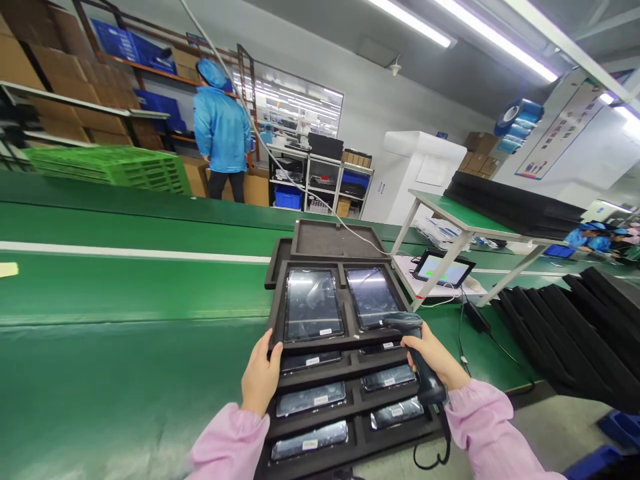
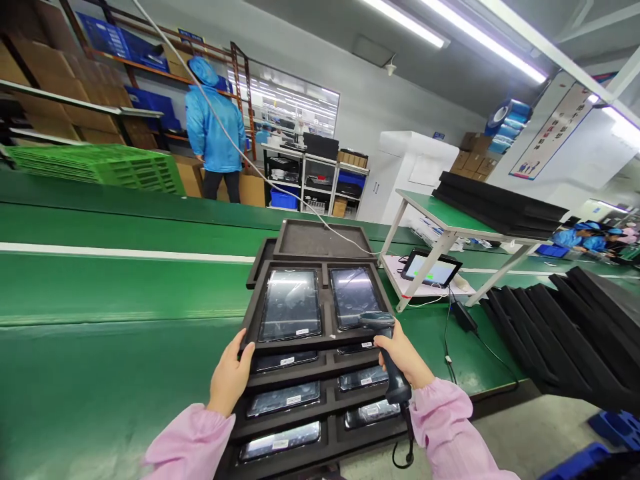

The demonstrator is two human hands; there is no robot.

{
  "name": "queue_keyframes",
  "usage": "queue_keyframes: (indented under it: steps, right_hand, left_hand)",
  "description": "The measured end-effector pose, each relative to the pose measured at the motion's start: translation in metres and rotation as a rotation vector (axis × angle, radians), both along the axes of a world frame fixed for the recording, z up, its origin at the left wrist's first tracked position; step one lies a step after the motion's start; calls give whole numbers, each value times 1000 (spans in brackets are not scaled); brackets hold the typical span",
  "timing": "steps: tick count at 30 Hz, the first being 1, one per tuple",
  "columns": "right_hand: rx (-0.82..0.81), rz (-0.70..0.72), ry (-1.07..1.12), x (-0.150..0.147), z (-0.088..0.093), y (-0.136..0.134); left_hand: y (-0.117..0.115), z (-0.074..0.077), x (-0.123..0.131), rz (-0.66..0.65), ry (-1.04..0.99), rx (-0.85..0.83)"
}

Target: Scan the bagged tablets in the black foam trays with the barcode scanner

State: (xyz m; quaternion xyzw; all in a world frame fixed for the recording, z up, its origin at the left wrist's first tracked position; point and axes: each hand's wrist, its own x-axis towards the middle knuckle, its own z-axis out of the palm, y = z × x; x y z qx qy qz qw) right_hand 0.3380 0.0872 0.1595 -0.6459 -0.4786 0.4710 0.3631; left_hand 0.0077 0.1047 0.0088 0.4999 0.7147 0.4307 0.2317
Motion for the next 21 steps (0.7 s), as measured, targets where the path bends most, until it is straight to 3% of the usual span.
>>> queue_keyframes:
  steps: [6, 9, 21]
  right_hand:
    - [-60, 193, 110, -91, -10, -11]
    - [-87, 195, 92, -121, -14, -8]
    - [-51, 144, 41, -122, -15, -8]
  left_hand:
    - [-1, 0, 1, -26, -7, 43]
    - [-2, 1, 1, -28, -9, 38]
    - [-1, 1, 3, -26, -40, 34]
